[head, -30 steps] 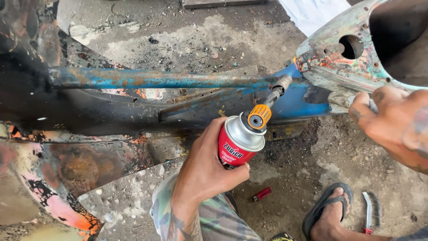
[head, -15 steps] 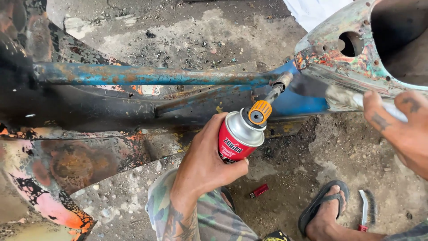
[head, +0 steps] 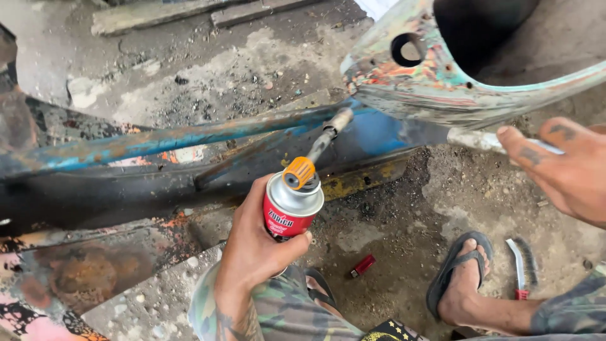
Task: Using a blowtorch to heat and a scraper to remove paint or residue from a motorcycle body part
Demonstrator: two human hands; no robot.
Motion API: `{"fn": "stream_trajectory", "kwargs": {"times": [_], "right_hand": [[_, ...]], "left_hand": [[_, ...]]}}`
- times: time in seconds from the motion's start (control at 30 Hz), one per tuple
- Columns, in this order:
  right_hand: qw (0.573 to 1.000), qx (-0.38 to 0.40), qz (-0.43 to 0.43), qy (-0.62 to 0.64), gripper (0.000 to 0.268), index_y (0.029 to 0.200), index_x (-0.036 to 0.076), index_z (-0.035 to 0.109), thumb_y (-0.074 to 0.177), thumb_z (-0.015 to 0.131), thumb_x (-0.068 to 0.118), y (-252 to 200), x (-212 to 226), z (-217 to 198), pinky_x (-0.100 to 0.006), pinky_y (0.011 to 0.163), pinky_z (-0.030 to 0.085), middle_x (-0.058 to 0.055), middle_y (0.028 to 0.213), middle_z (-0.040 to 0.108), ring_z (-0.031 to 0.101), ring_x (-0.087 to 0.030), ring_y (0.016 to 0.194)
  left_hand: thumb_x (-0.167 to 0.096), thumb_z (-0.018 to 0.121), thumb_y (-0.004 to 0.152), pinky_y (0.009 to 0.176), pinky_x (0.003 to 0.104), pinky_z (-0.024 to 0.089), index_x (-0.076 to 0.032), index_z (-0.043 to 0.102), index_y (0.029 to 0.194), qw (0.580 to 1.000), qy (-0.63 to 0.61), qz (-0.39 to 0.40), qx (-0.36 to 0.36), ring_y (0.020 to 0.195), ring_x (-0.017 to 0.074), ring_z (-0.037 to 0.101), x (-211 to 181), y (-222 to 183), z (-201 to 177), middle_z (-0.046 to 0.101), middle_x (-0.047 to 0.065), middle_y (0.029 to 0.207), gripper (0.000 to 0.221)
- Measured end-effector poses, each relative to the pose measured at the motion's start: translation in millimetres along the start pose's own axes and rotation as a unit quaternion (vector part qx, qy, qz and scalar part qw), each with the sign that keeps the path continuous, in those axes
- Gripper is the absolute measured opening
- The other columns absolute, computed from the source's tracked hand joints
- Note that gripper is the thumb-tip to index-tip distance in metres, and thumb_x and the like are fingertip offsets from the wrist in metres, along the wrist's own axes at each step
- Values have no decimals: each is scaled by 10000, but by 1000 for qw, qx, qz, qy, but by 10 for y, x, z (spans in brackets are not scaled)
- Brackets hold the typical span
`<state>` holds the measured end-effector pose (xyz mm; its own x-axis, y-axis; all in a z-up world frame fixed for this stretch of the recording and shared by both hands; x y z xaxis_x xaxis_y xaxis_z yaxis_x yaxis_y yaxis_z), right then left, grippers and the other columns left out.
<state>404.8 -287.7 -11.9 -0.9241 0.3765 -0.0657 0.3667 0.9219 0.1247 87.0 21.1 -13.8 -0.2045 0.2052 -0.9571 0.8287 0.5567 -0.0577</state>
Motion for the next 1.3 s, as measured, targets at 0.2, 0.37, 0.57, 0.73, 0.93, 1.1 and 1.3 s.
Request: {"fn": "stream_trajectory", "kwargs": {"times": [0.2, 0.37, 0.57, 0.73, 0.93, 1.1, 1.3], "right_hand": [[944, 15, -82, -320, 714, 1605, 334, 426, 913, 504, 492, -174, -32, -11, -241, 707, 611, 92, 1016, 499, 619, 9, 777], [990, -33, 4, -139, 538, 1459, 249, 632, 950, 623, 422, -558, -475, 187, -317, 725, 573, -11, 963, 607, 662, -186, 869], [937, -109, 208, 261, 457, 1490, -51, 627, 1073, 571, 126, -1656, -1165, 756, -434, 1051, 488, -248, 1414, 660, 624, -362, 1243], [881, -122, 327, 320, 403, 1474, 12, 642, 1099, 612, 156, -1916, -778, 843, -359, 811, 366, -158, 1175, 645, 532, -262, 939], [847, -23, 419, 325, 377, 1350, 38, 687, 1054, 554, 230, -1409, 197, 608, -347, 385, 383, -137, 808, 746, 558, -214, 505], [723, -176, 393, 540, 253, 1221, -53, 615, 1092, 521, 143, -1452, 406, 1057, -258, 577, 406, -79, 783, 558, 462, -132, 636], [678, -255, 405, 559, 305, 1296, -42, 490, 1092, 500, 184, -2122, -335, 693, -315, 633, 401, -155, 831, 551, 471, -192, 619]], "left_hand": [[-148, 804, 603, 865, 274, 555, -107, 606, 1276, 1000, 11, -29, -1, 963, 124, 703, 37, -32, 130, 763, 31, 1125, 703], [-119, 810, 628, 910, 284, 532, -69, 583, 1303, 1000, 2, 25, -4, 1015, 135, 676, 0, -16, 283, 740, 57, 1148, 714], [-193, 824, 640, 871, 308, 555, -91, 584, 1320, 999, 42, 8, 25, 1022, 154, 706, 4, 80, 607, 751, 62, 1175, 728], [-211, 816, 649, 923, 316, 538, -73, 569, 1333, 998, 49, 19, 27, 1066, 160, 692, 12, 130, 831, 738, 70, 1210, 741], [-206, 820, 640, 912, 313, 537, -89, 581, 1308, 995, 90, -5, 31, 1033, 148, 685, 39, 150, 1032, 743, 47, 1184, 719], [-239, 814, 631, 909, 321, 538, -116, 578, 1314, 992, 120, -28, 20, 1039, 160, 700, 95, 89, 1067, 749, 44, 1186, 733], [-197, 832, 664, 908, 332, 546, -80, 565, 1315, 995, 68, 34, 56, 1042, 169, 698, 105, 145, 1346, 730, 69, 1198, 713]]}}
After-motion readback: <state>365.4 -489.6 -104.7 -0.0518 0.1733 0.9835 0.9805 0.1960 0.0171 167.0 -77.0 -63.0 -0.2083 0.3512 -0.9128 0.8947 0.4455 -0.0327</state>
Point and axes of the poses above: each hand's wrist, its own y-axis towards the middle knuckle, its own z-axis out of the palm, x = y × z, the point moved 8 cm from there along y, towards the middle knuckle
